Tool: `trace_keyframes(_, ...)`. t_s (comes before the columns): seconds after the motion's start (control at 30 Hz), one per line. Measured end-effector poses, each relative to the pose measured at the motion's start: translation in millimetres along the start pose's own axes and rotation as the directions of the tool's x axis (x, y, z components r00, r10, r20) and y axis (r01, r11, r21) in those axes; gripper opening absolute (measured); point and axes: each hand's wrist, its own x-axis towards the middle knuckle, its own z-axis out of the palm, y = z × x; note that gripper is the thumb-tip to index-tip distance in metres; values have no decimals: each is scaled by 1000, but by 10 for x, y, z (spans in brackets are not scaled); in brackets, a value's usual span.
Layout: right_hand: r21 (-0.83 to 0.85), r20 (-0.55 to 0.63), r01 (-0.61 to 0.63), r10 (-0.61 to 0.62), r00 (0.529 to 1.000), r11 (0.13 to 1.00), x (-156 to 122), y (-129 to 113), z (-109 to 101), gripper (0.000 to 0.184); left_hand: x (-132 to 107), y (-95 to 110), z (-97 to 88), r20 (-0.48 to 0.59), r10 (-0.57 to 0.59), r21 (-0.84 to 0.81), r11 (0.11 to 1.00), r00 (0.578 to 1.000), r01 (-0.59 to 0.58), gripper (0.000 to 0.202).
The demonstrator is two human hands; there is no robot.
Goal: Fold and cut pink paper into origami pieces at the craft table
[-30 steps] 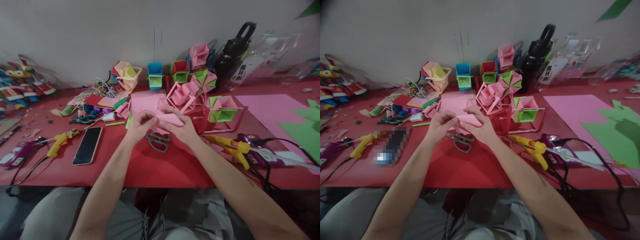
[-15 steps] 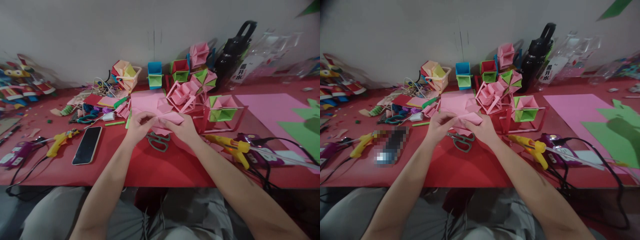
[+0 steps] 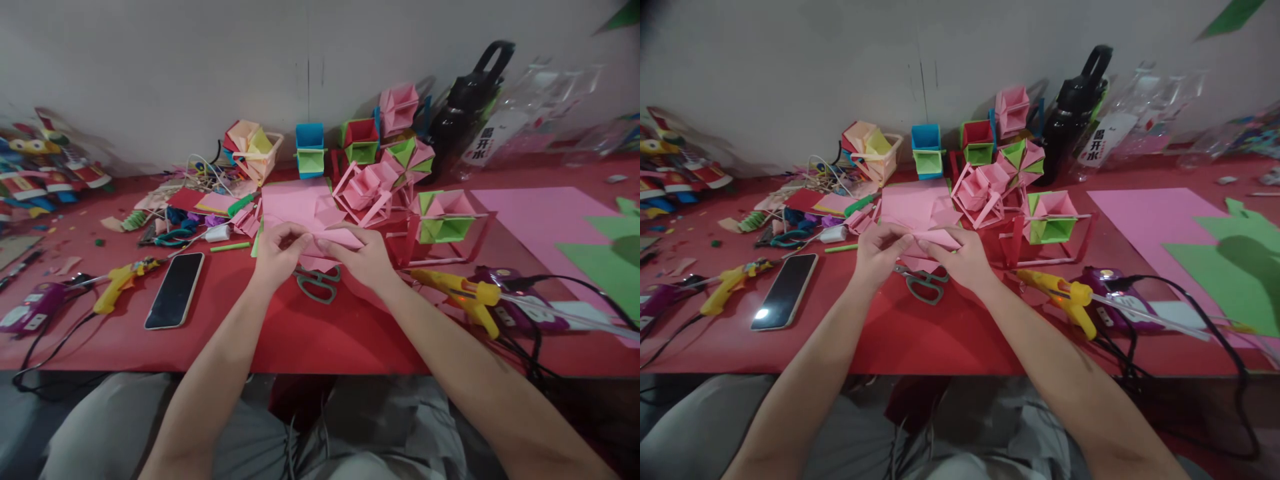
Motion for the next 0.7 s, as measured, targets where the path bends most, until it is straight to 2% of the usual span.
trace_keyframes(0.07,14,3,-6,6,1000,1000,-3,7,2,18,1,6,6,6,6,18,1000,1000,-6,9)
trace_keyframes(0.17,24,21,-29,28,999,999,-1,17,-20,19,11,-6,-2,86,23,28,999,996,-25,10)
trace_keyframes(0.3,-35,-2,-47,47,999,998,14,47,-48,20,17,-34,-12,155,3,-46,999,988,4,13)
trace_keyframes(0.4,-27,-66,-34,32,997,999,31,113,-35,30,15,-31,-18,141,-55,-74,995,989,65,18)
trace_keyframes(0.5,101,-89,-10,19,996,995,49,179,-12,50,20,-24,-33,80,-74,-31,997,994,76,18)
trace_keyframes(0.63,288,81,-74,53,995,955,58,167,-3,81,35,-45,-49,21,-130,-83,988,991,131,18)
trace_keyframes(0.7,299,125,-104,69,990,949,56,146,-7,81,39,-51,-52,34,-193,-173,965,981,196,20)
